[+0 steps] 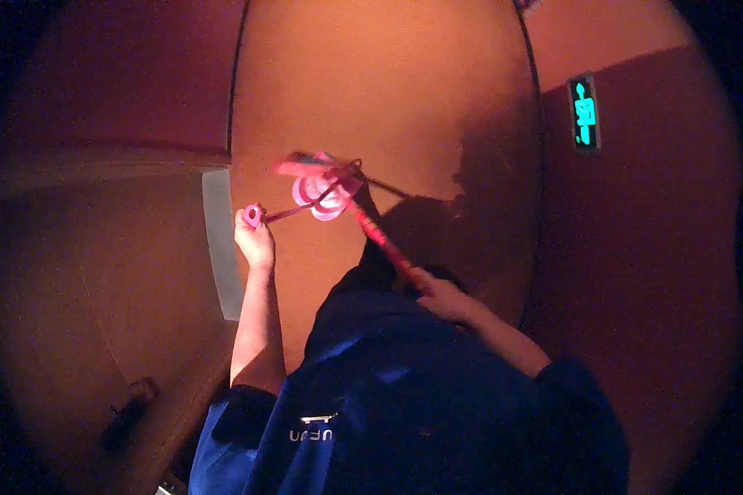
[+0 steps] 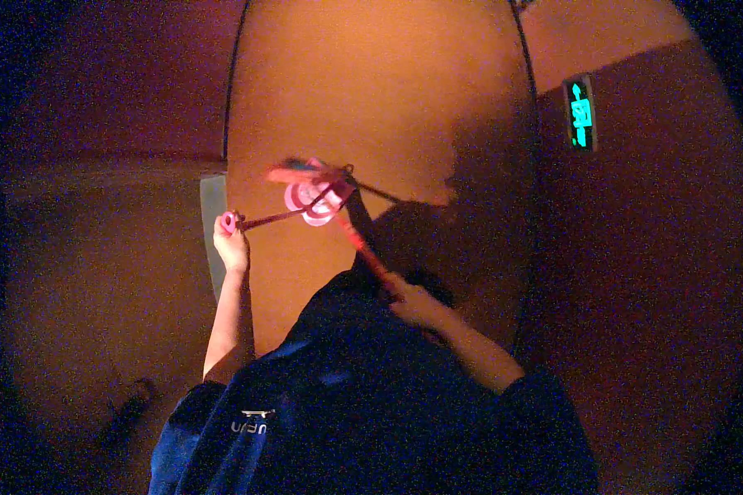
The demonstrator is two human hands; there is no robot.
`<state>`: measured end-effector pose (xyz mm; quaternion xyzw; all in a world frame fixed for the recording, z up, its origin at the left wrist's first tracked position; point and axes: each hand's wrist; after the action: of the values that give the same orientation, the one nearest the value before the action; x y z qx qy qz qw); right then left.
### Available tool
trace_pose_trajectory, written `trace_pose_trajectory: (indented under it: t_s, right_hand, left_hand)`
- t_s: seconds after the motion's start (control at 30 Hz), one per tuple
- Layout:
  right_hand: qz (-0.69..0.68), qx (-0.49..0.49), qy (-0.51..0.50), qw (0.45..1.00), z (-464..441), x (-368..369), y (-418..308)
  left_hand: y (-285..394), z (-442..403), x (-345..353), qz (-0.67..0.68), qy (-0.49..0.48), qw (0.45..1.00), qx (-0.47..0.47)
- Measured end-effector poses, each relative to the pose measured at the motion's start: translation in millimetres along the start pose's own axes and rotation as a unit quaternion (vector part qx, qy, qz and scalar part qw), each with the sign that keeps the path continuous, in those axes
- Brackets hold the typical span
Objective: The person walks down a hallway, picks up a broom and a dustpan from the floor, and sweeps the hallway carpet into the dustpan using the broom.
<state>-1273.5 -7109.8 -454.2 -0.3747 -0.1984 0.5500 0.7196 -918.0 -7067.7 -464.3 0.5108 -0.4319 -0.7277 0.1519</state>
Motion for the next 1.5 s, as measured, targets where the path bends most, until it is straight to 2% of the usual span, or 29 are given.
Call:
trace_pose_trajectory:
  t_s: [0.03, 0.1, 0.2, 0.27, 0.3, 0.37, 0.43, 0.47, 0.5, 0.57, 0.6, 0.67, 0.7, 0.77, 0.8, 0.83, 0.9, 0.97, 1.03, 1.07, 1.13, 1.17, 1.23, 1.3, 1.33, 1.37, 1.4, 1.43, 1.5]
  right_hand:
    - [0.025, -0.068, 0.076, 0.994, 26, -4, 6]
    - [-0.027, 0.073, 0.131, 0.988, 24, -48, 0]
    - [-0.078, 0.039, 0.186, 0.979, -18, -131, 37]
    - [-0.011, 0.131, 0.216, 0.968, -40, -176, 1]
    - [-0.001, 0.114, 0.216, 0.97, -57, -186, -2]
    - [0.13, 0.107, 0.195, 0.966, -88, -200, 5]
    - [0.218, 0.09, 0.106, 0.966, -119, -179, 10]
    - [0.164, 0.072, 0.062, 0.982, -129, -187, -2]
    - [0.178, 0.138, -0.013, 0.974, -141, -184, -23]
    - [0.163, -0.017, -0.1, 0.981, -142, -157, -39]
    - [0.115, 0.025, -0.141, 0.983, -146, -166, -56]
    - [0.114, 0.043, -0.208, 0.971, -153, -184, -62]
    - [0.121, 0.054, -0.202, 0.97, -152, -206, -54]
    - [0.129, 0.028, -0.054, 0.99, -163, -256, -55]
    - [0.121, -0.001, 0.01, 0.993, -166, -277, -54]
    - [0.112, -0.03, 0.075, 0.99, -165, -279, -44]
    - [0.019, 0.019, 0.148, 0.989, -194, -334, 0]
    - [-0.009, 0.049, 0.214, 0.975, -219, -385, 0]
    - [0.025, 0.016, 0.244, 0.969, -263, -434, 26]
    - [0.076, 0.07, 0.232, 0.967, -284, -429, 26]
    - [0.161, 0.115, 0.192, 0.961, -315, -410, -3]
    - [0.177, 0.116, 0.148, 0.966, -319, -395, -63]
    - [0.206, 0.111, 0.059, 0.971, -325, -360, -179]
    - [0.185, 0.047, 0.004, 0.982, -354, -326, -159]
    - [0.045, 0.034, -0.032, 0.998, -350, -318, -155]
    - [-0.104, 0.013, -0.067, 0.992, -368, -348, -172]
    - [-0.18, 0.039, -0.071, 0.98, -357, -363, -245]
    - [-0.022, 0.005, -0.006, 1.0, -357, -370, -226]
    - [0.038, 0.012, 0.056, 0.998, -386, -391, -214]
  left_hand:
    - [-10, 16, -13, 0.022, 0.009, 1.0, -0.015]
    - [-31, 12, -4, 0.075, 0.014, 0.997, -0.025]
    - [-2, -1, -1, 0.013, 0.061, 0.998, -0.019]
    - [-5, -6, -1, 0.039, 0.074, 0.996, -0.031]
    - [-11, -6, -1, 0.055, 0.089, 0.994, -0.016]
    - [-16, -11, 8, 0.079, 0.104, 0.99, -0.045]
    - [-7, -12, 12, 0.088, 0.114, 0.985, -0.094]
    - [21, -27, 39, 0.055, 0.133, 0.986, -0.081]
    - [2, -39, 54, 0.091, 0.117, 0.986, -0.075]
    - [0, -43, 48, 0.131, 0.14, 0.977, -0.095]
    - [6, -53, 52, 0.148, 0.153, 0.97, -0.114]
    - [18, -63, 59, 0.158, 0.19, 0.959, -0.137]
    - [13, -69, 75, 0.168, 0.183, 0.958, -0.145]
    - [28, -92, 79, 0.031, 0.178, 0.979, -0.089]
    - [53, -91, 77, 0.056, 0.171, 0.977, -0.117]
    - [3, -90, 72, 0.178, 0.194, 0.959, -0.106]
    - [20, -119, 87, 0.214, 0.21, 0.944, -0.138]
    - [35, -134, 101, 0.188, 0.209, 0.949, -0.142]
    - [61, -150, 127, 0.144, 0.209, 0.961, -0.107]
    - [47, -159, 123, 0.088, 0.196, 0.971, -0.106]
    - [22, -190, 120, 0.152, 0.186, 0.965, -0.108]
    - [48, -256, 129, 0.195, 0.145, 0.965, -0.096]
    - [55, -288, 125, 0.158, 0.129, 0.973, -0.106]
    - [67, -322, 143, 0.099, 0.128, 0.98, -0.117]
    - [71, -335, 156, 0.079, 0.137, 0.985, -0.066]
    - [107, -374, 186, 0.079, 0.127, 0.987, -0.063]
    - [117, -390, 187, 0.082, 0.141, 0.984, -0.063]
    - [125, -400, 188, 0.08, 0.133, 0.985, -0.072]
    - [134, -436, 186, 0.103, 0.126, 0.984, -0.074]
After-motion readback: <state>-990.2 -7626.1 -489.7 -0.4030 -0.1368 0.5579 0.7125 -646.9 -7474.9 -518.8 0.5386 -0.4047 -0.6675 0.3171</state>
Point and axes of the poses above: each hand's wrist, its own z-axis away from the middle knuckle, its own x-axis out of the palm, y = z × x, and after that the axes turned 5 degrees about -x, right-handed
